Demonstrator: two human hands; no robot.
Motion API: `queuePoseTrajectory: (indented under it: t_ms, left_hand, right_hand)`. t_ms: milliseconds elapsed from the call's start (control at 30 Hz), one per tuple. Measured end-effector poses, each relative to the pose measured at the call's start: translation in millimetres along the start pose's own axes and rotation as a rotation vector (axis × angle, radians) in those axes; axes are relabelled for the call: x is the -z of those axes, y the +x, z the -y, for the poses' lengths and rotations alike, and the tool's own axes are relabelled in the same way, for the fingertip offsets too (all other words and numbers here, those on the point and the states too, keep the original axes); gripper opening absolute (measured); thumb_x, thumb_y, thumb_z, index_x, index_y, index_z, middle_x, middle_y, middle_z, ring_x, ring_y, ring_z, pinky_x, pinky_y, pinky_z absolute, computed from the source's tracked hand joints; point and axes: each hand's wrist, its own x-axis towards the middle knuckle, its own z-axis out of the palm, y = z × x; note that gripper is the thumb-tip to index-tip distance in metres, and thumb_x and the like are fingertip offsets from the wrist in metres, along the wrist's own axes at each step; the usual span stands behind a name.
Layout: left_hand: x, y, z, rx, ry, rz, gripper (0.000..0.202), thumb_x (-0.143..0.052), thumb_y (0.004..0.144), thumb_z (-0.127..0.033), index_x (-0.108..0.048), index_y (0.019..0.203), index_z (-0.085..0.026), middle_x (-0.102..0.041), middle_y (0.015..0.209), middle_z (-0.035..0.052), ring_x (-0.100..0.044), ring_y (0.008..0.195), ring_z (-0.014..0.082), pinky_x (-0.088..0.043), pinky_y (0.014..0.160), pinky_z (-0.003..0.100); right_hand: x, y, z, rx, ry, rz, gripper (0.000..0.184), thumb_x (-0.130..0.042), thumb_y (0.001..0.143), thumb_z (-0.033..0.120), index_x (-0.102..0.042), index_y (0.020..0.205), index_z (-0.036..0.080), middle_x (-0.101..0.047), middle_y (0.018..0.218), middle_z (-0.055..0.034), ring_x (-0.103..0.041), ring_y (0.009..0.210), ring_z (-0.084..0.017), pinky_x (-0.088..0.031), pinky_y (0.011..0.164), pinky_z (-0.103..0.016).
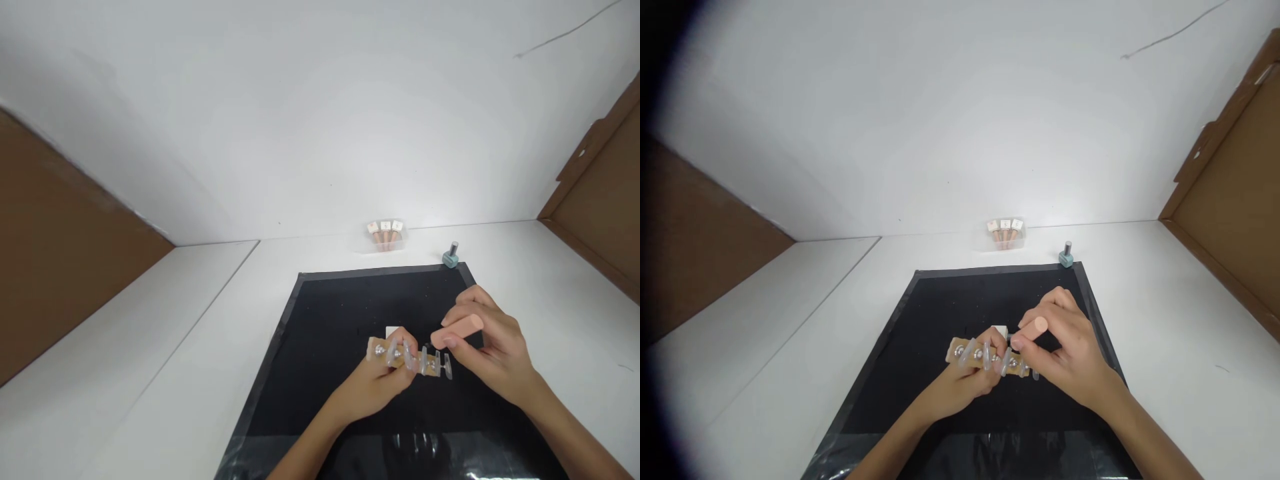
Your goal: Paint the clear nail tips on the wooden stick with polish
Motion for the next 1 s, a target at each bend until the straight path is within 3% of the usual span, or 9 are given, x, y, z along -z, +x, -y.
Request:
queuePoseTrajectory:
  t_ms: [167, 1000]
  left_hand:
    - [-0.5, 0.3, -1.5, -0.006, -0.029, 0.018, 0.036, -0.049, 0.086, -0.055, -0.043, 0.08, -0.02, -0.034, 0.061, -0.0075, -0.031, 0.053, 0.0077, -0.028, 0.05, 0.022]
    - [-0.4, 0.2, -3.5, 0.026, -0.095, 0.012, 0.041, -0.051, 0.084, -0.06, -0.041, 0.078, -0.021, -0.031, 0.054, -0.0102, -0.027, 0.046, 0.0056, -0.025, 0.045, 0.02]
  right_hand:
    - [1.8, 0.5, -0.8, 0.023, 0.004, 0.044, 0.012, -0.061, 0.084, 0.016, -0.059, 0.075, 0.024, -0.061, 0.061, 0.0003, -0.05, 0.06, -0.017, -0.044, 0.049, -0.03]
    - [2.2, 2.1, -1.7, 0.092, 0.027, 0.019, 0.014, -0.06, 0.081, 0.011, -0.058, 0.076, 0.024, -0.063, 0.062, 0.0012, -0.05, 0.062, -0.017, -0.046, 0.054, -0.031]
